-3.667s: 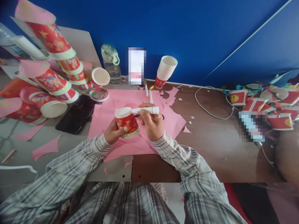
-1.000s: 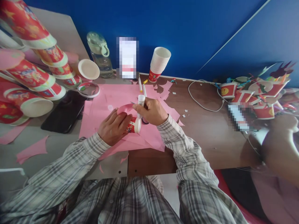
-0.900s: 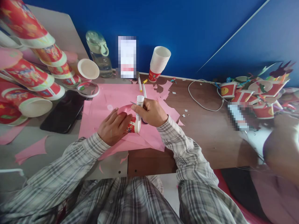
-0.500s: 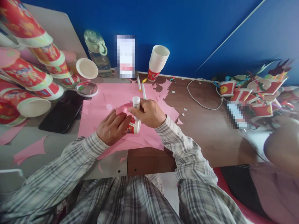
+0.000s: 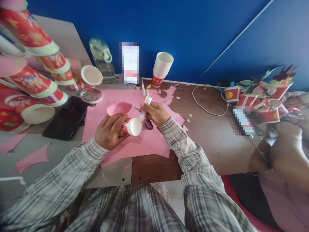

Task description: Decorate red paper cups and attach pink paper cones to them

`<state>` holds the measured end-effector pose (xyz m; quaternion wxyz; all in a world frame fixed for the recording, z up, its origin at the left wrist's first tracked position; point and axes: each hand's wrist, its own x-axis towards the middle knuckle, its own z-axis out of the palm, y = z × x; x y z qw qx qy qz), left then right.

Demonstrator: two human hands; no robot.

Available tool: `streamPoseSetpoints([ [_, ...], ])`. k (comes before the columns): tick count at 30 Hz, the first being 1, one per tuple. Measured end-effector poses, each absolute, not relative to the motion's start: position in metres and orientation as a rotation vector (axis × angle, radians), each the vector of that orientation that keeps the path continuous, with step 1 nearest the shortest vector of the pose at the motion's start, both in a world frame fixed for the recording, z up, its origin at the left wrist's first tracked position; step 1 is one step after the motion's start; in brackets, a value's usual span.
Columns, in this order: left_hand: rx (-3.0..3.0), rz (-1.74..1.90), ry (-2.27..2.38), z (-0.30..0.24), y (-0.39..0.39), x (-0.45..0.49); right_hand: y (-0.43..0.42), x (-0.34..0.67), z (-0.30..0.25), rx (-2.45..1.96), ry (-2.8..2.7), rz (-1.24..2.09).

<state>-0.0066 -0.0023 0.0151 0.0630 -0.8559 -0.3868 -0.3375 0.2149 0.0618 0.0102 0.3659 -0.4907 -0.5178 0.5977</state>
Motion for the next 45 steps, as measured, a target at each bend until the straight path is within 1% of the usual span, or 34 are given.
streamPoseSetpoints([
  [5,-2.555,-1.25,-1.354,0.014,0.0,-0.007,0.057,0.204,0.007,-1.157,-1.269,1.535],
  [12,-2.421,-1.449,-1.797,0.014,-0.001,-0.001,0.04,0.187,0.003,-1.09,-1.208,1.278],
  [17,-2.345,-1.577,-2.094,0.017,0.0,-0.001,0.018,0.186,-0.013,-1.094,-1.227,1.103],
  [19,-2.328,-1.613,-2.146,0.019,0.0,-0.001,0.012,0.189,-0.022,-1.074,-1.369,0.933],
  [20,-2.325,-1.623,-2.167,0.019,0.001,-0.001,0.01,0.189,-0.027,-1.037,-1.46,0.793],
  [23,-2.334,-1.604,-2.202,0.017,0.002,-0.002,0.013,0.189,-0.037,-0.806,-1.694,0.255],
  [25,-2.345,-1.559,-2.138,0.014,0.003,-0.002,0.016,0.188,-0.04,-0.637,-1.784,-0.024],
  [28,-2.358,-1.457,-1.915,0.008,0.006,-0.003,0.015,0.186,-0.038,-0.541,-1.894,-0.202],
  [31,-2.364,-1.3,-1.744,0.006,0.007,-0.005,0.007,0.188,-0.035,-0.624,-1.989,-0.252],
  [34,-2.4,-1.164,-1.611,0.006,0.007,-0.008,0.001,0.191,-0.035,-0.736,-2.062,-0.217],
  [39,-2.433,-1.0,-1.462,0.009,0.005,-0.011,0.0,0.195,-0.027,-0.937,-2.106,0.018],
  [45,-2.408,-0.869,-1.309,0.012,0.003,-0.009,0.007,0.197,-0.002,-1.076,-1.977,0.273],
])
